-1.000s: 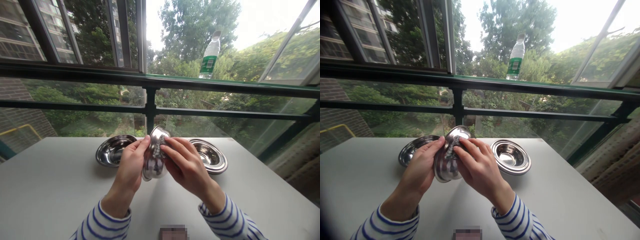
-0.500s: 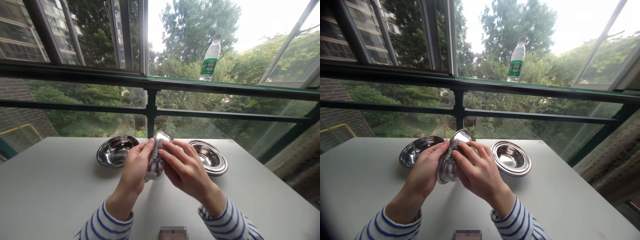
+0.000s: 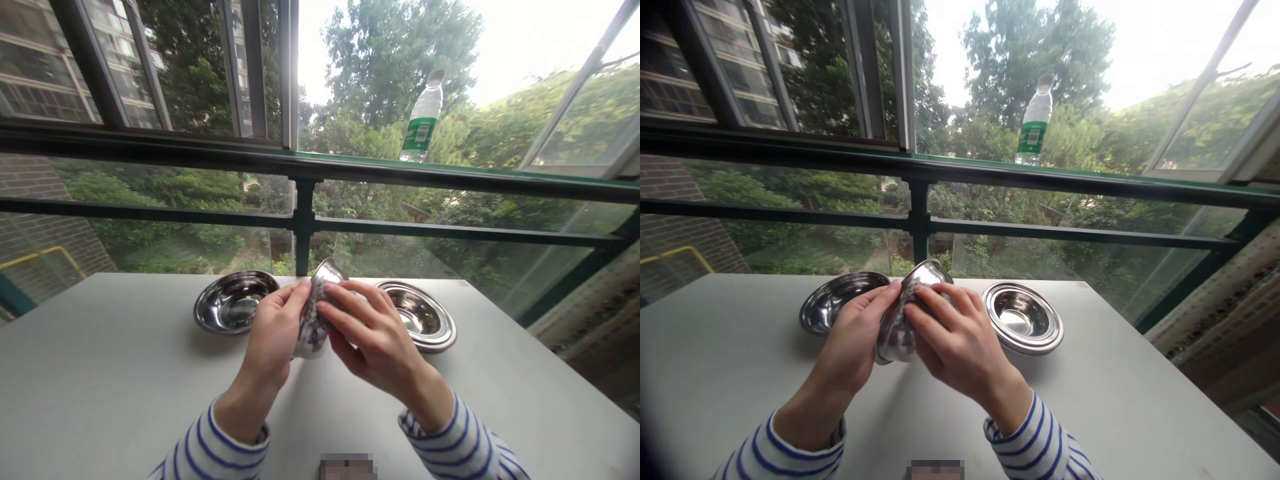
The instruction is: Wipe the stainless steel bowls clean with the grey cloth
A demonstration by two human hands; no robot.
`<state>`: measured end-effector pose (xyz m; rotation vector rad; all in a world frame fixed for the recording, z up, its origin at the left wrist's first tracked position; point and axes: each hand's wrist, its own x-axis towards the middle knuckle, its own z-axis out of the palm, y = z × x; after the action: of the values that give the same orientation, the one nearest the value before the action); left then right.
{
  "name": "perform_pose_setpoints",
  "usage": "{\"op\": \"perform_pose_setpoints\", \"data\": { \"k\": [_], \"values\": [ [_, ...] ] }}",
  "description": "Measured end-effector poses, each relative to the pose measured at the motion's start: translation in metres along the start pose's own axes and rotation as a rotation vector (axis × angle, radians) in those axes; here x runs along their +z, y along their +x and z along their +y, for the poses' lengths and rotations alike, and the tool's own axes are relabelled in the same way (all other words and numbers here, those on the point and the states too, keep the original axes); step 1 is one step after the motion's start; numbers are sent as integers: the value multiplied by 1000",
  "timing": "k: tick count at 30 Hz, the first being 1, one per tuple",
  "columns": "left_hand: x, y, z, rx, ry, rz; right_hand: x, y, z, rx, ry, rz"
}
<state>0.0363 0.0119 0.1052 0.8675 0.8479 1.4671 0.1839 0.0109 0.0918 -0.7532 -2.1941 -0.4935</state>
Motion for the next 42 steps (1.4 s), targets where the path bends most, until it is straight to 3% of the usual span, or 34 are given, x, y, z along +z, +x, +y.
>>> {"op": "perform_pose_setpoints", "data": {
  "k": [3,9,14,20,26,32,38,42],
  "values": [
    [-1,0,0,8,4,-9,1,1,-2,-79,17,-48],
    [1,-2,-1,20,119,8,0,1,6,116,29,72],
    [-1,-1,-1,62,140,-14,-3,2,3,-27,65,-46],
    [0,-4,0,114,306,9,-5,2,11,187,27,47],
    [-2,-2,4,108,278,28,-7,2,4,8,79,-15],
    [0,-4,5,28,310,-12,-8,2,13,230,62,81],
    [-2,0,4,-7,159,12,-8,3,1,-15,97,-38],
    [-3,1,4,-25,146,23,-5,2,7,42,118,16]
  ]
}}
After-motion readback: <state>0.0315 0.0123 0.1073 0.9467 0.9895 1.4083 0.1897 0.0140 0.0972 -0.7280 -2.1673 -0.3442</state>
